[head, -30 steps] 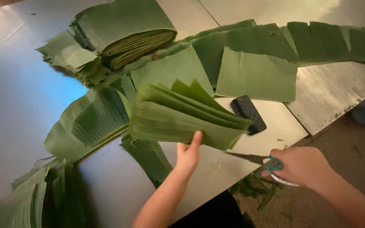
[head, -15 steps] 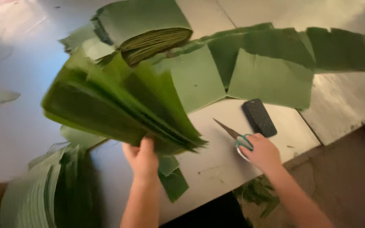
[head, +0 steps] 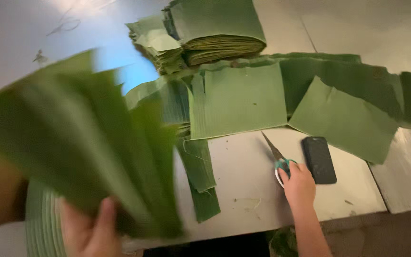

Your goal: The person prepares banana leaves by hand and using shears, tearing sections from a larger leaf and trimming them into smaller pieces before stacking them on a table.

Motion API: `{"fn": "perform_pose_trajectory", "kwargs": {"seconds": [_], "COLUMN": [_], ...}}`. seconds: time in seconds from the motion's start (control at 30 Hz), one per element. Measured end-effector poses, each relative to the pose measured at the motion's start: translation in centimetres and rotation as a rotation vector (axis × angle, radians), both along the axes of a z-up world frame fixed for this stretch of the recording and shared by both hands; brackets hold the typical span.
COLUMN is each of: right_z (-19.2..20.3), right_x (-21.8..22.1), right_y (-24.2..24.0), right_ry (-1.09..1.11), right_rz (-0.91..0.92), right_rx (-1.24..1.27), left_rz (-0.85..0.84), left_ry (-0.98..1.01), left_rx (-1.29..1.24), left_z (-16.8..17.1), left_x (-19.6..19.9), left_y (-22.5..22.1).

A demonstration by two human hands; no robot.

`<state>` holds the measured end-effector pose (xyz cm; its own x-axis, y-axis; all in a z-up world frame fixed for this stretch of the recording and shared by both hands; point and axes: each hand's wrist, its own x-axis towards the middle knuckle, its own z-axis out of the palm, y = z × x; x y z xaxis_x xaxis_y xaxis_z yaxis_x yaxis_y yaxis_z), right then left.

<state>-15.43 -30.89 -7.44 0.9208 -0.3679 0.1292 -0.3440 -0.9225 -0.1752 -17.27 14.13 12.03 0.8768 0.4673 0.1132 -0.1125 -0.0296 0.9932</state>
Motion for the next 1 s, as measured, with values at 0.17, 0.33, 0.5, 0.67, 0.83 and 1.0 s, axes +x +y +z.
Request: {"fn": "perform_pose_trajectory", "kwargs": {"seconds": [0.17,0.33,0.5,0.67,0.83,1.0], "right_z": [-0.6,-0.8,-0.7,-0.4,-0.2,0.9], "right_x": [0.3,0.1,0.5,0.2,-0.3,1.0], "right_y": [-0.8,-1.0,-1.5,-1.2,-0.8,0.1], "right_ry": [-0.003,0.041,0.113,0.158,0.094,0.237], "right_rz": [0.052,0.066,0.011,-0.061,-0.043,-0.153], "right_rx": [-0.08,-0.113,-0.096,-0.059,-0.035,-0.052], "left_rz": [-0.021,0.028,-0.038,0.093,0.089,0.202], "left_ry": [0.479,0.621,0.655,0.728,0.793,0.479], "left_rx": [0.379,0.158,0.171,0.356,0.721,1.276], "left_z": [-2.0,-4.3,-6.0,-5.0,-3.1,-1.5], "left_x": [-0.1,0.5,2.1,2.7,2.5,-0.1], "left_y": [15.4,21.9,21.7,19.8,18.2,12.9]}}
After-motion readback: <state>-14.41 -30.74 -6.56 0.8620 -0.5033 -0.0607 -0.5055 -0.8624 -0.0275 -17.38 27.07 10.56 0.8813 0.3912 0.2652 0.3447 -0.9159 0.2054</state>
